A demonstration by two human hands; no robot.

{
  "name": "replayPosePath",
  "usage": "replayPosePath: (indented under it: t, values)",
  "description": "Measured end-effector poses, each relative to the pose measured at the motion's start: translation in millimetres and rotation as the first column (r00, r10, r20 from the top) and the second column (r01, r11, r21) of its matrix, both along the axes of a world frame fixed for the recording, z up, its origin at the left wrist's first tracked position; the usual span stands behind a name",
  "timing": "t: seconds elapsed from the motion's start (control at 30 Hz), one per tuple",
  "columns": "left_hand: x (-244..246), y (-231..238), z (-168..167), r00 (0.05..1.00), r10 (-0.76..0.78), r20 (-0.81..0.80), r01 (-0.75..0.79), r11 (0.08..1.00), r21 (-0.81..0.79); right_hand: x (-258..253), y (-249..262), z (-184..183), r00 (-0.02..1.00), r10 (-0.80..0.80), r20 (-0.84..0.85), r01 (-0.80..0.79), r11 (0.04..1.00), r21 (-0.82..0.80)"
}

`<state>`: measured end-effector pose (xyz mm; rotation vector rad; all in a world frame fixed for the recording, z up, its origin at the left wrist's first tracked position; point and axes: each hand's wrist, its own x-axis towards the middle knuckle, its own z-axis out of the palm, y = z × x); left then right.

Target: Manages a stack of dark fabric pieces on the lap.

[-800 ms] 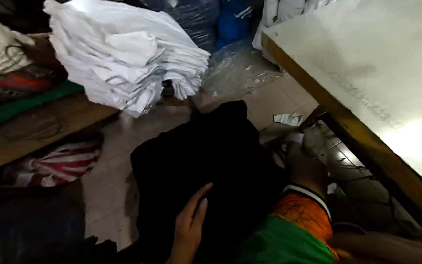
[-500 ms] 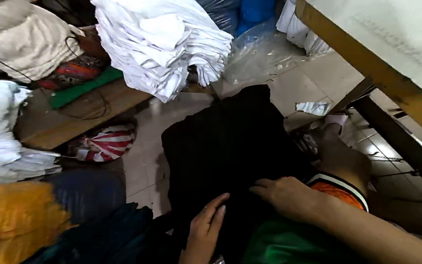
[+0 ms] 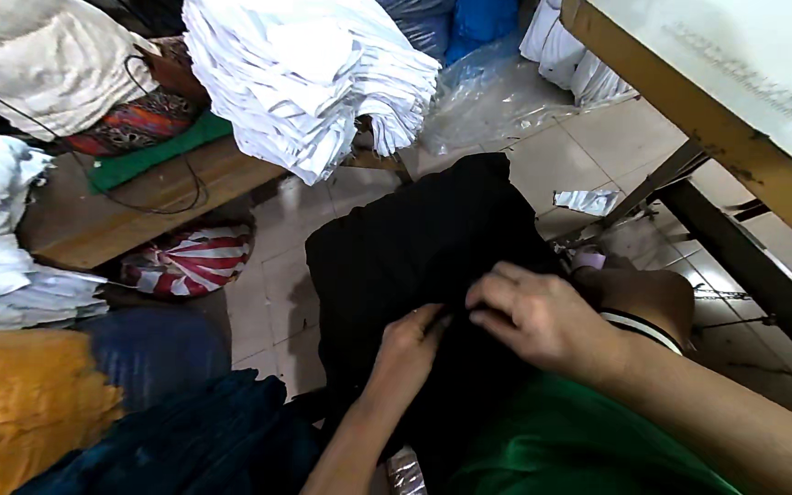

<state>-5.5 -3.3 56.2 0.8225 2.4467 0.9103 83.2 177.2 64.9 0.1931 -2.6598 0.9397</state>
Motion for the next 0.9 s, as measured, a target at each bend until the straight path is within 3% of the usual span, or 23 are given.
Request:
replayPosePath:
  t: [0.03, 0.1, 0.17, 0.2, 0.27, 0.4, 0.5, 0.6, 0.67, 0.77, 0.83, 0.9]
  values:
    - [-3.8, -1.7, 1.5, 0.999, 0.013, 0.052, -0.012, 1.0, -0.011, 5.9, -3.3, -4.2, 0.994, 0.1, 0.046, -0.1, 0.995, -0.008]
    - [-4.0, -4.1, 1.8, 0.989, -0.013, 0.144, 0.022, 0.998, -0.064, 18.2, -6.5, -11.0, 0.878, 0.281, 0.389, -0.305, 0.952, 0.001]
    - [2.0, -5.8, -3.7, 0.982, -0.057, 0.177, 0.075, 0.993, -0.094, 22.4, -6.9, -17.1, 0.683, 0.28, 0.674, -0.398, 0.917, 0.022]
    - [6.0, -8.0, -8.6, 0.98, -0.077, 0.182, 0.095, 0.992, -0.089, 24.3, -6.7, -19.9, 0.669, 0.259, 0.697, -0.406, 0.912, 0.05]
    - [13.9, -12.2, -17.8, 0.972, -0.112, 0.207, 0.128, 0.99, -0.064, 24.7, -4.3, -18.6, 0.75, 0.238, 0.617, -0.352, 0.934, 0.067]
    - [21.0, -7.5, -18.8, 0.958, -0.152, 0.243, 0.187, 0.974, -0.127, 5.4, 3.1, -14.3, 0.962, 0.102, 0.254, -0.144, 0.977, 0.156]
    - [7.7, 6.4, -9.3, 0.993, 0.022, 0.12, -0.007, 0.993, -0.119, -11.4, 2.9, -9.8, 0.998, 0.009, 0.065, -0.016, 0.994, 0.109]
    - [-18.4, 7.2, -7.8, 0.961, 0.167, 0.22, -0.162, 0.986, -0.041, -8.7, -8.9, -13.8, 0.997, 0.054, -0.064, -0.051, 0.998, 0.041]
    - [-25.6, 2.8, -11.3, 0.952, 0.15, 0.266, -0.154, 0.988, -0.004, 5.8, -14.9, -28.8, 0.967, 0.215, 0.135, -0.224, 0.973, 0.057]
    - [-18.5, 2.0, -11.2, 0.958, 0.097, 0.271, -0.084, 0.995, -0.058, 15.4, -11.1, -39.7, 0.719, 0.208, 0.663, -0.347, 0.934, 0.084]
    - [-9.9, 0.0, -11.2, 0.961, 0.079, 0.265, -0.058, 0.994, -0.088, 13.9, -9.4, -32.2, 0.628, 0.164, 0.761, -0.359, 0.928, 0.096]
    - [-1.8, -4.2, -17.1, 0.967, 0.053, 0.25, -0.038, 0.997, -0.065, 15.3, -7.0, -22.5, 0.657, 0.131, 0.742, -0.347, 0.927, 0.144]
